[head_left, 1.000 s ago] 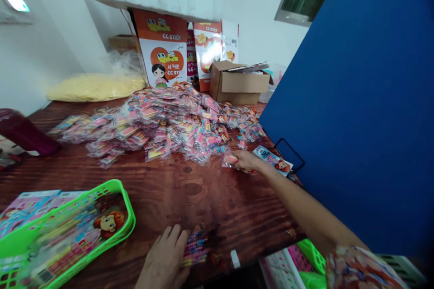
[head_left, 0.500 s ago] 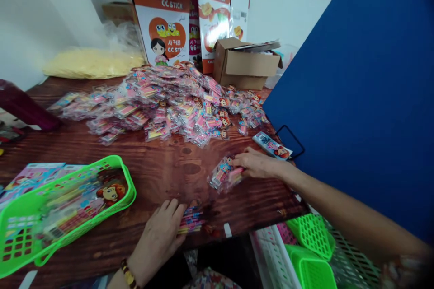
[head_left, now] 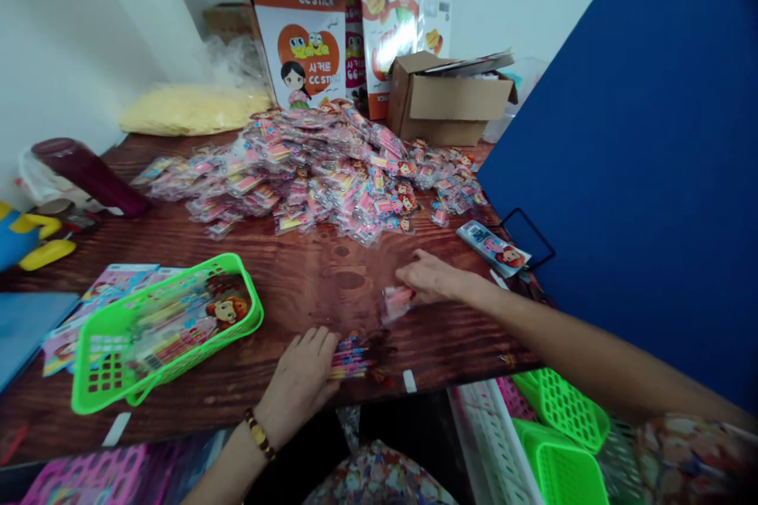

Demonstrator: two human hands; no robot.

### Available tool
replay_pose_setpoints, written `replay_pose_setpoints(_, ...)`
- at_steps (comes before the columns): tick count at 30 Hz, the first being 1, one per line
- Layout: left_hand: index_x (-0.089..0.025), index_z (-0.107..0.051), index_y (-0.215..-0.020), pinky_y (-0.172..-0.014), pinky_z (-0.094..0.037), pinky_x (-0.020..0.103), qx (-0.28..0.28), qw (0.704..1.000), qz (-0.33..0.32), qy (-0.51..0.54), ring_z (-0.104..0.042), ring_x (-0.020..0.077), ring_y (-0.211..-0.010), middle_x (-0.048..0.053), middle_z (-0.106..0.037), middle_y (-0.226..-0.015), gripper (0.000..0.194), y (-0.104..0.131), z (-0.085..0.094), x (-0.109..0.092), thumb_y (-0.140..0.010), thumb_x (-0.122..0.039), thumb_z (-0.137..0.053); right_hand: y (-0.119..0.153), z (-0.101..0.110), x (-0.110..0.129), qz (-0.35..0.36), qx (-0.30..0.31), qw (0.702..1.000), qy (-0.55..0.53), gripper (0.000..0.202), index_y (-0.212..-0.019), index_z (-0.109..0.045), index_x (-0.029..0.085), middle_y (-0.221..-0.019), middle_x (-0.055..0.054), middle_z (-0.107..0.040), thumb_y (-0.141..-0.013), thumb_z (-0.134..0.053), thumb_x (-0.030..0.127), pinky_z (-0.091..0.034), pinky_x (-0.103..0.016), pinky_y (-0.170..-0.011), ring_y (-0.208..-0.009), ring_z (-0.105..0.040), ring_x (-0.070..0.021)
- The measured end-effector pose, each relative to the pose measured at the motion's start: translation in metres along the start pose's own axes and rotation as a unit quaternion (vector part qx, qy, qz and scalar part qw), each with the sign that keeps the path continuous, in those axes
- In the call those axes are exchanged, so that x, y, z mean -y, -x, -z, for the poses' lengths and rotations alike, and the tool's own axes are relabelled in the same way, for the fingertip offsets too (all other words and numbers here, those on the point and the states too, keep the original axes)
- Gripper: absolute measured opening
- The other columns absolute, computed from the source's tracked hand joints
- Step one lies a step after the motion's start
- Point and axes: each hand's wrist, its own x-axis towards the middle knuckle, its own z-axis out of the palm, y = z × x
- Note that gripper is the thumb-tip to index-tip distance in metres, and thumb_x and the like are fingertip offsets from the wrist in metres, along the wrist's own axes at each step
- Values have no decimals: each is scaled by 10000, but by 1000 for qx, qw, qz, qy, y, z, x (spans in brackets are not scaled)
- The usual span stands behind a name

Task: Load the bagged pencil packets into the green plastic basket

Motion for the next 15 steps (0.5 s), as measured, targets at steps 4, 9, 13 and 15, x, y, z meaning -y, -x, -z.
replay_pose_setpoints(4, -186, -490, -1125, -919, -425, 429, -22, 999, -15, -38, -488, 270, -1050, 71, -557, -1092, 341, 0, 1, -4, -810, -210, -619, -17, 7, 43, -89, -94, 986, -100, 460, -1207, -465, 191, -1065, -93, -663, -800, -634, 326, -398, -347, -836, -966, -625, -260)
replay_pose_setpoints(9, -185, -510, -1122, -932, -422, 461, -59, 997, -19, -52, -459, 291, -1065, 64, -559, -1093, 394, 1, 0, -6, -771, -249, -679, -49, 9, 112, -64, -81, 989, -102, 378, -1164, -501, 196, -1199, -111, -589, -814, -603, 295, -468, -372, -817, -1008, -630, -277)
replay_pose_setpoints(13, -206, -509, -1161, -940, -428, 460, -92, 995, -11, -32, -440, 300, -1120, 74, -535, -1171, 444, 7, -4, -8, -756, -239, -690, -43, 16, 122, -15, -18, 990, -142, 395, -1186, -517, 187, -1197, -128, -587, -817, -577, 315, -491, -450, -852, -1045, -622, -313)
replay_pose_setpoints(15, -217, -518, -1158, -932, -436, 458, -108, 994, 4, -21, -450, 298, -1117, 84, -516, -1203, 441, 9, -7, -9, -750, -230, -686, -34, 19, 116, 24, 18, 983, -184, 405, -1225, -524, 199, -1269, -136, -567, -839, -531, 321, -471, -482, -913, -1145, -578, -330)
